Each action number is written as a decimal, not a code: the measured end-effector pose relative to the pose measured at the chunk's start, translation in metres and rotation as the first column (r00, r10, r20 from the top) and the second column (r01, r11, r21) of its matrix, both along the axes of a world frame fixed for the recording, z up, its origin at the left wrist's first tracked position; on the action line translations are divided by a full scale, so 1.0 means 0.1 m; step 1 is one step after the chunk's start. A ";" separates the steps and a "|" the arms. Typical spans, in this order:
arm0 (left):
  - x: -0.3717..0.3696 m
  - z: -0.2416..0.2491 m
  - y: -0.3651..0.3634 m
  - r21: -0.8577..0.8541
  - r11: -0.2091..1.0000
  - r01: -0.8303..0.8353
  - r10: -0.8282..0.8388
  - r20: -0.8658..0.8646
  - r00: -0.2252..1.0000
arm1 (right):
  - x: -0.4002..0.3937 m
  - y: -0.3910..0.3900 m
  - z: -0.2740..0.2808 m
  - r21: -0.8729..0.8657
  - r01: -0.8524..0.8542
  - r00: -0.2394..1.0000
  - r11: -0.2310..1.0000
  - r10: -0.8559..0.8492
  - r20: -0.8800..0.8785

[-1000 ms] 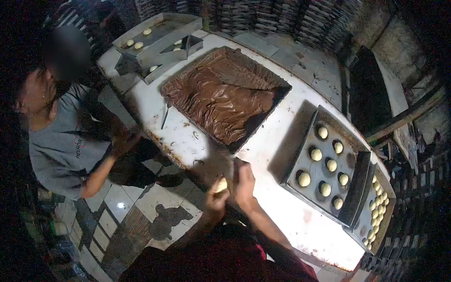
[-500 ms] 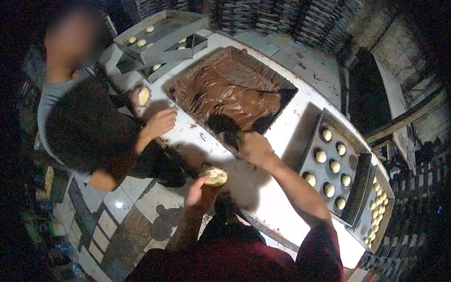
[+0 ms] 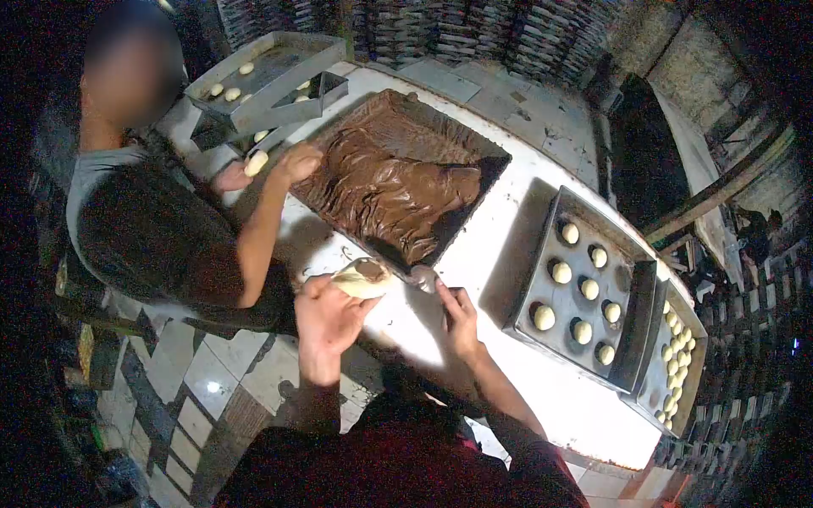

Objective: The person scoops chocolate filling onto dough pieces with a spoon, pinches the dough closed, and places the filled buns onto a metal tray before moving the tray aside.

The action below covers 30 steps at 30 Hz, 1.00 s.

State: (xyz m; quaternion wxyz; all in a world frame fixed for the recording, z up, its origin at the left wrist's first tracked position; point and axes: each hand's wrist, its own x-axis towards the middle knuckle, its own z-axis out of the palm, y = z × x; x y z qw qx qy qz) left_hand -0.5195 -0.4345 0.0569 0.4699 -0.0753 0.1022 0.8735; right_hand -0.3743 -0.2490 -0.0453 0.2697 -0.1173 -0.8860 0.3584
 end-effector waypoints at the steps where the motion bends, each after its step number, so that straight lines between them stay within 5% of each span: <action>1: 0.00 -0.01 -0.02 0.042 0.999 0.004 0.000 -0.084 0.996 | 0.02 0.04 -0.05 0.063 0.043 0.998 0.997 -0.046 0.039; 5: 0.17 -0.04 0.02 -0.115 0.993 0.015 -0.053 -0.337 0.940 | -0.09 -0.05 -0.07 0.132 0.120 0.993 0.984 -0.120 -0.005; 7: 0.28 -0.18 0.08 -0.161 0.987 0.025 -0.089 -0.401 0.912 | -0.10 -0.15 0.33 0.379 0.281 0.957 0.882 -0.284 -0.049; 8: 0.32 -0.29 0.14 -0.084 0.994 0.070 -0.096 -0.361 0.928 | -0.11 -0.16 0.40 0.237 0.268 0.963 0.934 -0.269 -0.029; 10: 0.47 -0.38 0.25 0.007 0.985 0.174 -0.164 -0.297 0.941 | -0.14 -0.13 0.66 -0.388 0.080 0.989 0.918 -0.025 0.143; 11: 0.56 -0.41 0.32 0.024 0.982 0.188 -0.172 -0.302 0.938 | -0.15 -0.14 0.88 -0.708 0.038 0.968 0.705 0.150 0.201; 13: 0.67 -0.54 0.40 0.004 0.951 0.311 -0.291 -0.339 0.895 | -0.09 -0.12 1.26 -0.892 0.027 0.898 0.450 0.382 0.219; 15: 0.80 -0.53 0.45 -0.115 0.952 0.285 -0.303 -0.206 0.930 | 0.11 -0.02 1.09 -0.805 -0.022 0.902 0.593 0.359 0.240; 16: 0.88 -0.50 0.47 -0.236 0.936 0.261 -0.284 -0.068 0.956 | 0.23 -0.02 1.08 -0.517 -0.194 0.949 0.834 0.294 0.118; 17: 0.96 -0.56 0.50 -0.238 0.938 0.252 -0.275 -0.070 0.959 | 0.36 -0.04 1.10 -0.130 -0.282 0.959 0.950 0.281 -0.030; 19: 1.14 -0.63 0.59 -0.100 0.973 0.209 -0.216 -0.064 0.974 | 0.74 -0.06 1.14 0.181 -0.255 0.967 0.950 0.248 0.062; 20: 1.24 -0.60 0.64 -0.339 0.916 0.216 -0.246 -0.049 0.968 | 0.90 -0.06 1.12 0.221 -0.259 0.966 0.940 0.252 0.058; 22: 1.49 -0.38 0.79 -0.353 0.909 0.223 -0.267 -0.081 0.960 | 1.24 -0.04 1.10 0.374 -0.220 0.976 0.901 0.200 0.091; 25: 1.96 -0.21 0.97 -0.234 0.915 0.330 -0.368 -0.144 0.919 | 1.72 0.24 1.08 0.399 -0.166 0.984 0.902 0.180 0.002; 26: 2.11 -0.19 1.03 -0.135 0.906 0.401 -0.421 -0.194 0.886 | 1.90 0.34 1.13 0.299 -0.149 0.989 0.943 0.144 0.038; 29: 2.68 -0.05 1.13 -0.350 0.911 0.218 -0.389 -0.551 0.738 | 2.33 0.55 1.34 -0.297 -0.059 0.987 0.953 0.100 0.124; 30: 2.83 -0.05 1.17 -0.363 0.902 0.234 -0.409 -0.547 0.731 | 2.46 0.64 1.45 -0.396 -0.110 0.983 0.912 0.160 0.094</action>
